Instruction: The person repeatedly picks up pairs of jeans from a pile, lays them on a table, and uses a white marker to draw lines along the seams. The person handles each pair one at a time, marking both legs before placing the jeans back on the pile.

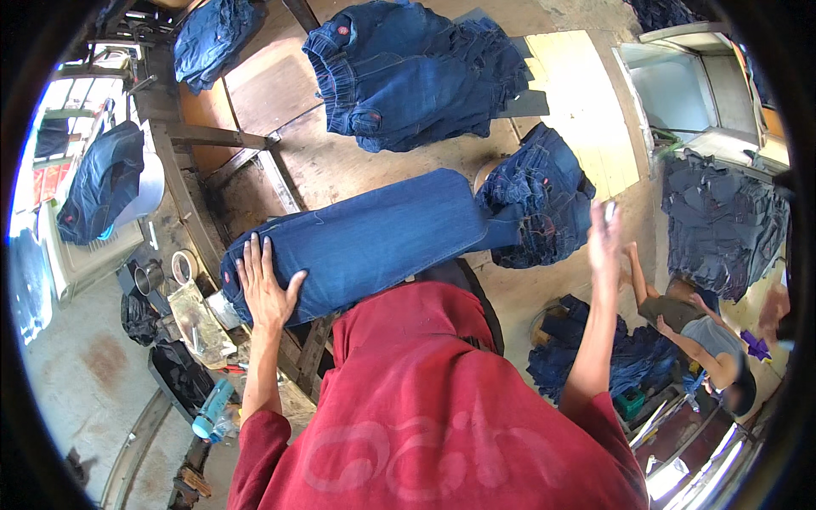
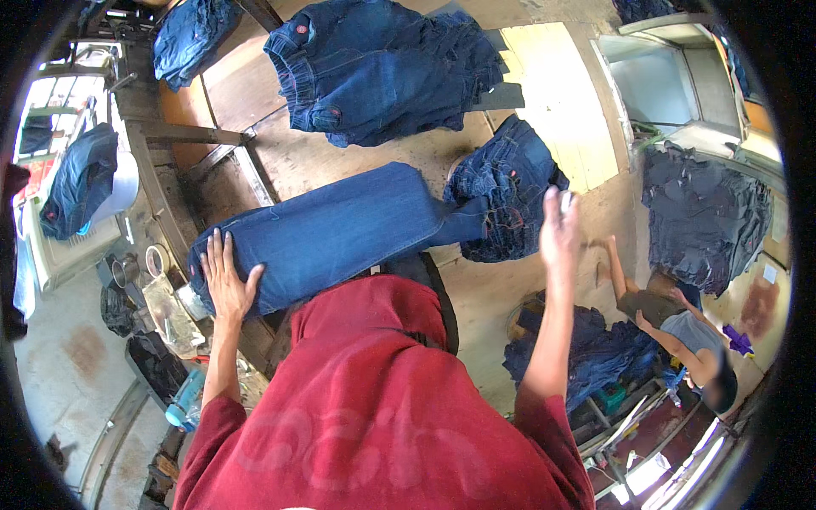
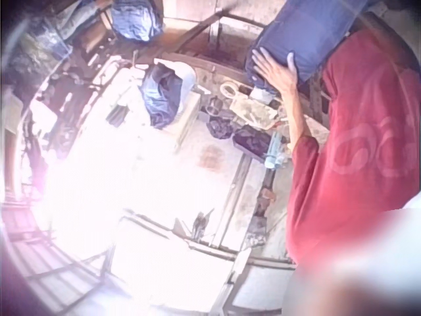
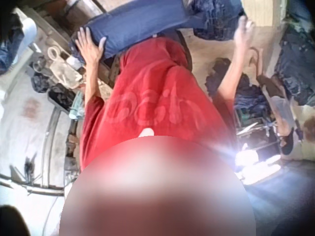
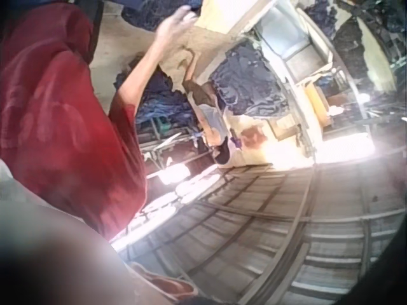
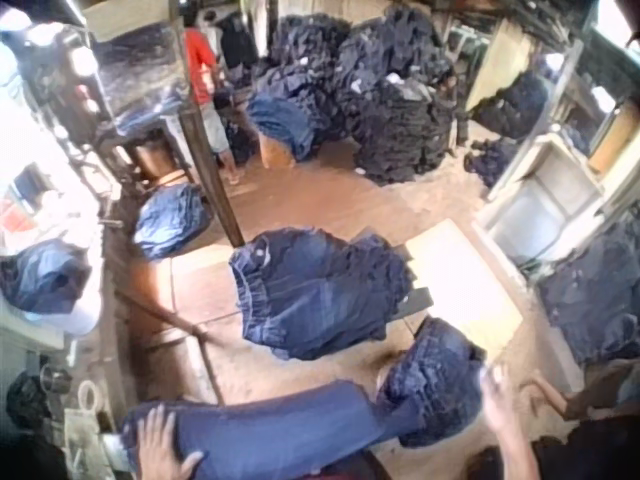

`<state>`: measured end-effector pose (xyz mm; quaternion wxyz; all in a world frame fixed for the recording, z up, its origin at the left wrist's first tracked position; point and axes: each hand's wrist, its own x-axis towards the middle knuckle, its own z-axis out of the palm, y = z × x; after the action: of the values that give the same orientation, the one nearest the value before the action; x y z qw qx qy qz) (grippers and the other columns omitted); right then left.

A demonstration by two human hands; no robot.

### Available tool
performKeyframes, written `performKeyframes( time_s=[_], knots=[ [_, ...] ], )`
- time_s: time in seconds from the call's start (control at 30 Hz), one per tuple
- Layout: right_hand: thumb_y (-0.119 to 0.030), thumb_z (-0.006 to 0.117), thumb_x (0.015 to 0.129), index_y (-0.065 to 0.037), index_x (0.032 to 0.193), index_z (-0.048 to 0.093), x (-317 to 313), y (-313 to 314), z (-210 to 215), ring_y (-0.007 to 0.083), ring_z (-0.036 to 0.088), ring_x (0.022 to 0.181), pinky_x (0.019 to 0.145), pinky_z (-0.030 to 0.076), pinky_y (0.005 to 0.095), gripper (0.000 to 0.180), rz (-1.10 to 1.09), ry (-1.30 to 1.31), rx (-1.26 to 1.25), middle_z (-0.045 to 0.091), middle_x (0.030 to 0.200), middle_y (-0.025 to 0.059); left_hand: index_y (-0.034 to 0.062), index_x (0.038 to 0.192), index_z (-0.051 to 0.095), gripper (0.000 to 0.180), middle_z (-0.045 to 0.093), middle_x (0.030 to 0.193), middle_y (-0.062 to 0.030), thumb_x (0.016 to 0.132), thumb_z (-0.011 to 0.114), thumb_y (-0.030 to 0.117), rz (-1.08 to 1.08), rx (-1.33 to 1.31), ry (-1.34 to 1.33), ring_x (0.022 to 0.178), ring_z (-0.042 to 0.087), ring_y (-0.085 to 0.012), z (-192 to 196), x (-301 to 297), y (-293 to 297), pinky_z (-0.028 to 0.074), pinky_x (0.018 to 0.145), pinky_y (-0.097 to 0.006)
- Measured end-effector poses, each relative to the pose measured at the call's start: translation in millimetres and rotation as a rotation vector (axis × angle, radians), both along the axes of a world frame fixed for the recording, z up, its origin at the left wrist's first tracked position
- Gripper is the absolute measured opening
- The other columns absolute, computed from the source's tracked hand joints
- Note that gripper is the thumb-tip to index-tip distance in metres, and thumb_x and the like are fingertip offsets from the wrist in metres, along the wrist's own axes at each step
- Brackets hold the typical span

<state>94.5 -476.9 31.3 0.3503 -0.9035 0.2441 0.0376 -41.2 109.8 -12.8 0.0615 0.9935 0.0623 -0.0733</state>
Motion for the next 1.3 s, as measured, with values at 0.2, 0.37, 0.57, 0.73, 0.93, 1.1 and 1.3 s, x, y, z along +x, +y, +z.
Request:
performKeyframes(
  time_s=[0.2, 0.37, 0.57, 0.73, 0.93, 1.1, 1.3],
  knots=[
    [-0.018, 0.06, 0.112, -0.011, 0.137, 0.051, -63.5, 127.4, -21.7, 0.0264, 0.07, 0.086, 0.079, 0.056, 0.0408, 0.027, 0.284, 0.141, 0.165, 0.069, 0.098, 0.0159, 0.0073, 0.173, 0.018, 0.151, 0.031, 0.173, -0.031, 0.064, 0.085, 0.086, -0.276, -0.387, 0.109, 0.16, 0.018, -0.0611, -32.6, 151.4, -115.6, 0.017, 0.132, -0.067],
    [-0.011, 0.066, 0.106, -0.008, 0.124, 0.065, -74.8, 214.0, -14.8, 0.0409, 0.077, 0.086, 0.075, 0.06, 0.0483, 0.018, 0.451, -0.007, 0.279, 0.076, 0.098, 0.0195, -0.0048, 0.133, 0.073, 0.101, 0.073, 0.133, -0.028, 0.082, 0.078, 0.082, -0.51, -0.808, 1.103, 0.125, 0.07, -0.0349, -86.6, 229.9, -115.7, 0.053, 0.108, -0.044],
    [-0.002, 0.078, 0.095, -0.005, 0.119, 0.071, -55.6, 257.9, -49.0, 0.0312, 0.076, 0.074, 0.068, 0.061, 0.0415, 0.025, 0.502, -0.154, 0.049, 0.08, 0.099, 0.013, 0.0081, 0.101, 0.087, 0.051, 0.079, 0.078, -0.0086, 0.089, 0.087, 0.058, -0.364, -0.931, 0.704, 0.061, 0.064, -0.0131, -105.2, 239.2, -97.6, 0.051, 0.059, -0.037],
    [-0.002, 0.079, 0.094, -0.005, 0.12, 0.074, -38.8, 275.7, -68.7, 0.0291, 0.076, 0.071, 0.066, 0.06, 0.0395, 0.027, 0.498, -0.283, -0.082, 0.08, 0.098, 0.0115, 0.0132, 0.101, 0.088, 0.037, 0.076, 0.073, -0.0083, 0.092, 0.086, 0.049, -0.478, -0.732, 0.307, 0.054, 0.063, -0.0163, -126.7, 235.3, -103.8, 0.049, 0.053, -0.036],
    [-0.006, 0.077, 0.096, -0.007, 0.124, 0.075, -30.2, 275.5, -69.5, 0.0276, 0.074, 0.07, 0.064, 0.06, 0.0385, 0.028, 0.56, -0.124, -0.228, 0.078, 0.094, 0.0099, 0.0061, 0.077, 0.077, 0.042, 0.069, 0.068, -0.0101, 0.092, 0.086, 0.044, -0.508, -0.743, 0.092, 0.055, 0.065, -0.0272, -138.9, 221.4, -107.3, 0.05, 0.055, -0.042],
    [-0.01, 0.074, 0.097, -0.008, 0.125, 0.075, -24.2, 282.5, -73.2, 0.0246, 0.069, 0.066, 0.061, 0.059, 0.039, 0.028, 0.574, -0.236, -0.219, 0.069, 0.078, 0.0042, 0.0042, 0.077, 0.075, 0.042, 0.072, 0.074, -0.0149, 0.093, 0.084, 0.042, -0.545, -0.861, 0.02, 0.07, 0.072, -0.037, -132.5, 225.8, -110.5, 0.056, 0.067, -0.046],
    [-0.009, 0.08, 0.091, -0.009, 0.112, 0.08, -11.7, 297.1, -75.9, 0.0198, 0.065, 0.057, 0.057, 0.054, 0.0346, 0.021, 0.644, -0.283, -0.325, 0.074, 0.078, 0.004, 0.0057, 0.078, 0.074, 0.038, 0.07, 0.072, -0.0147, 0.09, 0.085, 0.04, -0.553, -0.894, -0.044, 0.068, 0.071, -0.0379, -132.3, 224.2, -111.3, 0.057, 0.066, -0.046]
  ],
)
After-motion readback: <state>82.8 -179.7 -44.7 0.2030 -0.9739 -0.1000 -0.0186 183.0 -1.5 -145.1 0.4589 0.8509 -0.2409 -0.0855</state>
